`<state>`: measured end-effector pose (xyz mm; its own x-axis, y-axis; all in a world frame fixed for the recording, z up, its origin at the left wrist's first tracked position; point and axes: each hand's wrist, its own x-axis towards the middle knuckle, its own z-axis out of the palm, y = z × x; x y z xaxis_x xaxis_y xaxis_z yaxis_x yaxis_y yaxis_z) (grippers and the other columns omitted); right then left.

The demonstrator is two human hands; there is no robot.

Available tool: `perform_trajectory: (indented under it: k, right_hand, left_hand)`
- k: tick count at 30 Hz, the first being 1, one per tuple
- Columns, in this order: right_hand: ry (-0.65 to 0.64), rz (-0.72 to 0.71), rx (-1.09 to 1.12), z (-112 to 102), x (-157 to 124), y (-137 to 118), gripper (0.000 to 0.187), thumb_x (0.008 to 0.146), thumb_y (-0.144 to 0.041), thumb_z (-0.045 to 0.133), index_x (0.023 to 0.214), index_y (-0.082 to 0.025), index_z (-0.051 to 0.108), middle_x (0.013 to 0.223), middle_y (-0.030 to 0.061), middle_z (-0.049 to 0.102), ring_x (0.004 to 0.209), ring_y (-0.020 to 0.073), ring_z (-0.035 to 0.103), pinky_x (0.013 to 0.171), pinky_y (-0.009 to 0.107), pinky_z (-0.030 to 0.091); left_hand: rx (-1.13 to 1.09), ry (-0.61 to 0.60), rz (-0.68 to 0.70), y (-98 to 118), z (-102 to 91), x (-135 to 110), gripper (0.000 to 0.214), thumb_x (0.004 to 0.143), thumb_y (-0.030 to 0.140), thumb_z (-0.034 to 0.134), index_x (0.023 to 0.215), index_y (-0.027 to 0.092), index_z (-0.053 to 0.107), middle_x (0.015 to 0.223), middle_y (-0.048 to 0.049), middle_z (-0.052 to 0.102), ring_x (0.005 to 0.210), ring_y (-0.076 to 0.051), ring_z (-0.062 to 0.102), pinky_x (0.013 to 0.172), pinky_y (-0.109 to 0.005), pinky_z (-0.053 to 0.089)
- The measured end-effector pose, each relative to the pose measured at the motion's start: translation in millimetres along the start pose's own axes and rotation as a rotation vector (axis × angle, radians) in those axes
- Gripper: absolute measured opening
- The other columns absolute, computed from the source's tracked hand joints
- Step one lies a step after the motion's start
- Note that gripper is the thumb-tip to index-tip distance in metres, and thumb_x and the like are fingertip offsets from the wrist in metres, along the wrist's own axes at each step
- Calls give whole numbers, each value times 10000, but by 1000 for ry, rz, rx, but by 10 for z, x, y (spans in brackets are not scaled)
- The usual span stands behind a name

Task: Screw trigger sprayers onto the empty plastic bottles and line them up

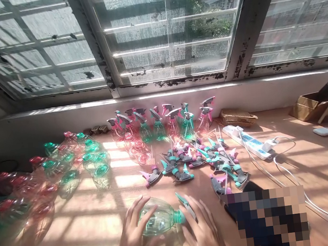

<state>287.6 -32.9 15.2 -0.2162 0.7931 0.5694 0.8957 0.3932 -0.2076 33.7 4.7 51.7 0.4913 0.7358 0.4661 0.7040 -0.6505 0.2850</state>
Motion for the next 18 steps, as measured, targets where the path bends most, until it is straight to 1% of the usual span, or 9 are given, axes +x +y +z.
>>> perform_trajectory:
  k: [3, 5, 7, 9, 11, 12, 14, 16, 18]
  right_hand:
    - [-88, 14, -37, -16, -30, 33, 482, 995, -348, 554, 1462, -239, 498, 1489, 130, 592, 1307, 361, 591, 1008, 550, 516]
    - [-45, 37, -52, -37, -53, 55, 604, 996, -454, 554, 1527, -208, 408, 1503, 169, 568, 1339, 390, 557, 1059, 610, 460]
    - [78, 159, -75, -96, -52, 105, 611, 1018, -485, 489, 1535, -177, 382, 1495, 210, 557, 1367, 410, 522, 1111, 670, 381]
    - [217, 383, -148, -199, -22, 202, 568, 1044, -494, 400, 1490, -145, 442, 1512, 249, 518, 1402, 438, 473, 1135, 706, 327]
    - [306, 585, -253, -320, 22, 340, 730, 1014, -637, 319, 1433, -71, 511, 1537, 320, 451, 1408, 519, 426, 1095, 745, 347]
    - [290, 662, -284, -375, 38, 419, 820, 996, -689, 266, 1434, -42, 512, 1553, 344, 413, 1405, 557, 405, 1067, 766, 359]
    - [281, 768, -320, -451, 48, 578, 928, 960, -754, 206, 1428, -18, 524, 1578, 359, 360, 1391, 598, 390, 1036, 790, 374]
    - [279, 798, -324, -478, 24, 720, 1020, 931, -791, 171, 1396, 36, 543, 1576, 400, 317, 1391, 626, 366, 1029, 789, 390]
    - [276, 795, -316, -478, -16, 823, 1045, 932, -787, 183, 1386, 91, 524, 1566, 449, 272, 1390, 652, 346, 1018, 781, 412]
  left_hand:
    - [28, 11, 19, 15, 37, 28, 556, 946, 415, 631, 1471, 285, 505, 1545, -126, 469, 1424, -398, 387, 1101, -574, 396]
    - [64, 0, 16, 26, 40, 42, 580, 928, 414, 655, 1475, 290, 507, 1536, -126, 491, 1411, -400, 407, 1092, -574, 404]
    - [91, -2, 21, 42, 23, 58, 598, 906, 405, 688, 1466, 283, 519, 1514, -131, 523, 1388, -401, 440, 1067, -567, 429]
    - [108, 3, 27, 61, -2, 73, 606, 886, 380, 718, 1451, 271, 531, 1491, -137, 549, 1366, -400, 467, 1051, -566, 444]
    - [118, 18, 33, 78, -18, 86, 603, 874, 347, 731, 1439, 260, 540, 1472, -140, 566, 1349, -396, 484, 1050, -566, 444]
    - [120, 24, 36, 83, -20, 90, 601, 871, 339, 734, 1434, 257, 543, 1466, -142, 570, 1345, -395, 488, 1054, -569, 438]
    - [121, 29, 43, 84, -10, 91, 584, 880, 345, 725, 1429, 251, 547, 1460, -144, 571, 1341, -393, 487, 1057, -570, 428]
    - [117, 32, 41, 72, 11, 81, 562, 903, 373, 699, 1430, 252, 545, 1467, -142, 561, 1354, -391, 470, 1068, -570, 412]
    - [111, 34, 35, 51, 37, 62, 554, 924, 406, 672, 1441, 263, 534, 1483, -136, 544, 1376, -385, 446, 1091, -566, 389]
